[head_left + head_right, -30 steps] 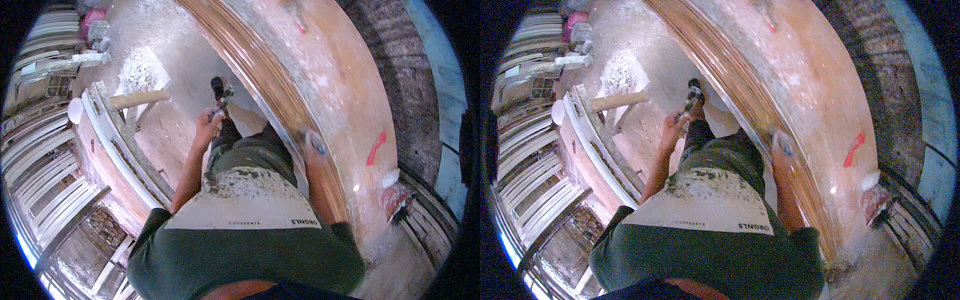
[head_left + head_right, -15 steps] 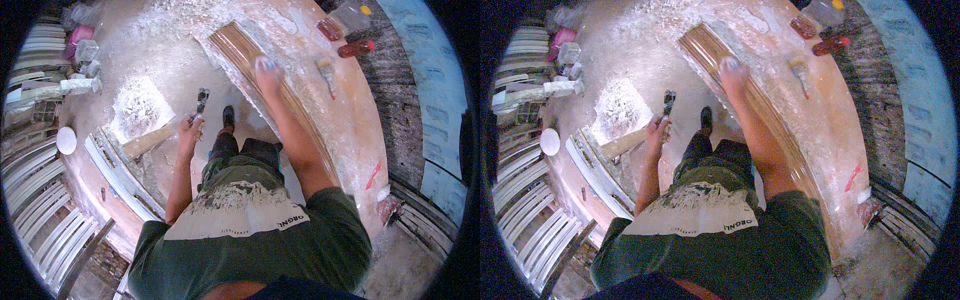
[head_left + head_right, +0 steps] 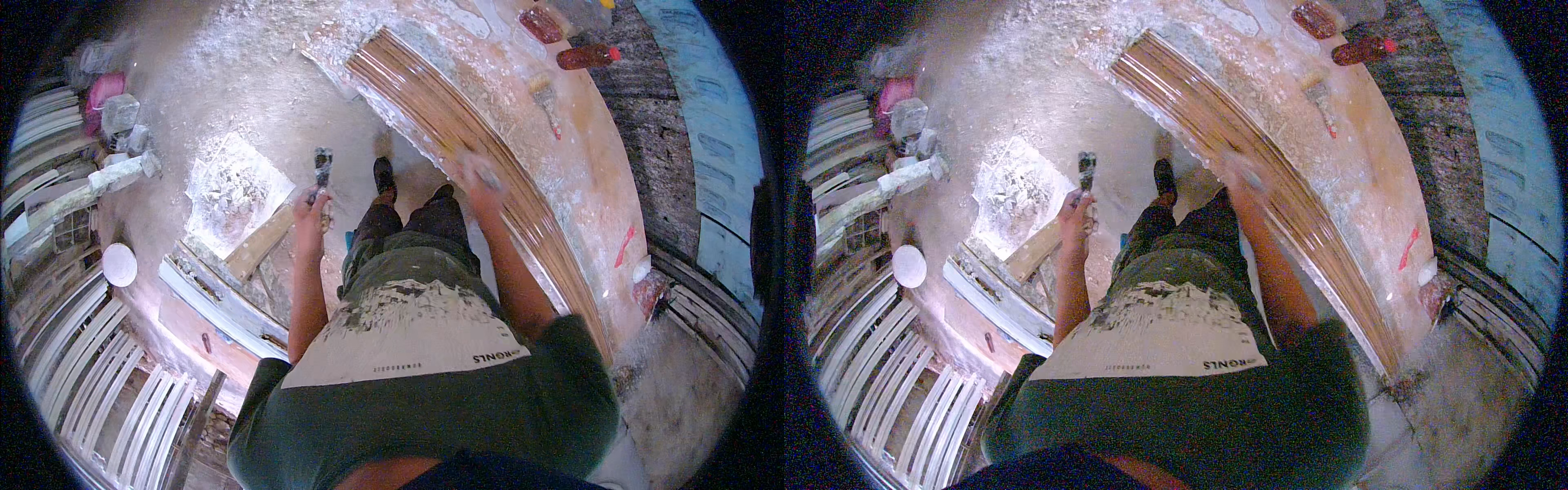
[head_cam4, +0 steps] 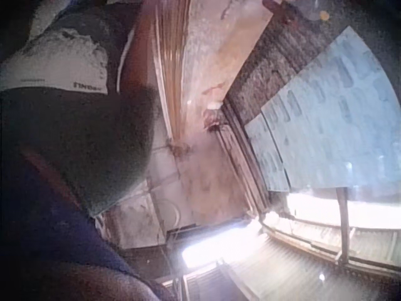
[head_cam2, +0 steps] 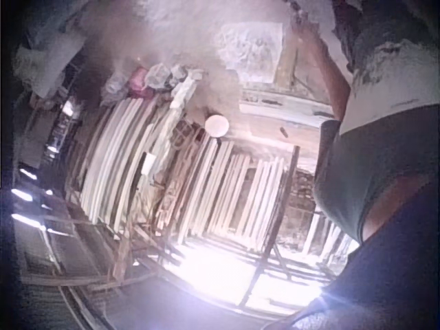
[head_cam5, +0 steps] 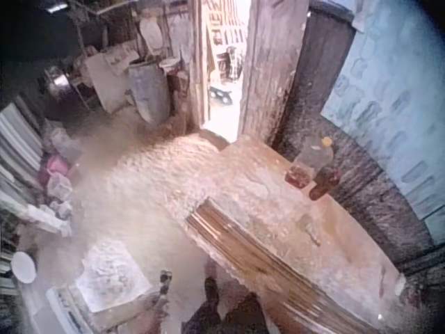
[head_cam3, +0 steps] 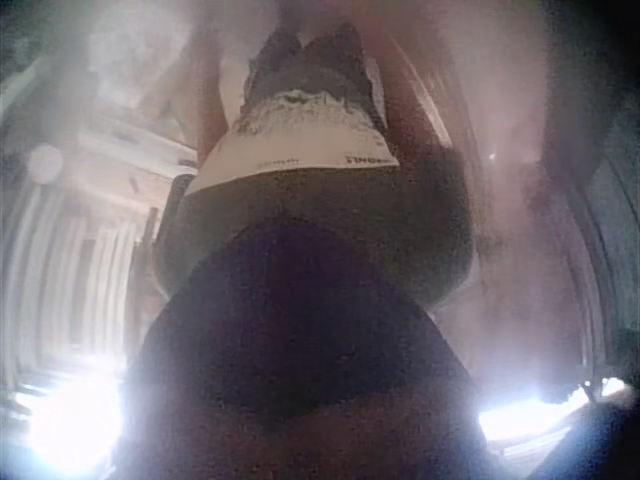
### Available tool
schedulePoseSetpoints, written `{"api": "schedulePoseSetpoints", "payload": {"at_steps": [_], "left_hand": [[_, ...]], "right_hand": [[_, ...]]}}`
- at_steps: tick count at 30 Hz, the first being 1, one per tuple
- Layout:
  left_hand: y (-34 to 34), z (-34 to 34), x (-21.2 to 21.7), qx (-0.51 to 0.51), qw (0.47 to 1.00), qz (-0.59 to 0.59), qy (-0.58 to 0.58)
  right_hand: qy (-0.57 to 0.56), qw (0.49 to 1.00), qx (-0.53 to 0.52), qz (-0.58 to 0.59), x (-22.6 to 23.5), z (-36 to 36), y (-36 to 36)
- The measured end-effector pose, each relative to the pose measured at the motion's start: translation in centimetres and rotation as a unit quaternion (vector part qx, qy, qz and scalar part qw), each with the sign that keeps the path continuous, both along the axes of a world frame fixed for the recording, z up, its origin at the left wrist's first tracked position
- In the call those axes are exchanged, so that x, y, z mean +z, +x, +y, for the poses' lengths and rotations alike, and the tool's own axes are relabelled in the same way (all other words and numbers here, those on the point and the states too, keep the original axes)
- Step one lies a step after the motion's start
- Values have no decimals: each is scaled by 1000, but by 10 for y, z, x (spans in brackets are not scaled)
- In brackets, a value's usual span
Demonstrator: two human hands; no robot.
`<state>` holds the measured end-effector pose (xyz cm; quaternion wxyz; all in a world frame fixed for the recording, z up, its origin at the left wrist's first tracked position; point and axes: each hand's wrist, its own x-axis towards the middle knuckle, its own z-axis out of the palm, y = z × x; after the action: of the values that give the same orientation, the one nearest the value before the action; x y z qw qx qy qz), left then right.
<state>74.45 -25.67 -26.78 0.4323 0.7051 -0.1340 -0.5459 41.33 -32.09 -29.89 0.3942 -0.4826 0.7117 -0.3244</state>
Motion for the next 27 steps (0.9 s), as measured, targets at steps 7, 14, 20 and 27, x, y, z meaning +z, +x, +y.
{"api": "schedulePoseSetpoints", "payload": {"at_steps": [7,14,20,27], "left_hand": [[-10,-52,5,-67,996,48,-28],[-3,-56,23,-123,992,0,-12],[-15,-66,39,-160,985,-64,-12],[-37,-86,17,-236,969,37,-58]], "right_hand": [[-11,974,-131,186,1,91,-71],[-262,961,84,35,-43,-133,148],[-172,985,-9,27,-24,-212,205],[-149,979,-135,42,12,34,-20]]}}
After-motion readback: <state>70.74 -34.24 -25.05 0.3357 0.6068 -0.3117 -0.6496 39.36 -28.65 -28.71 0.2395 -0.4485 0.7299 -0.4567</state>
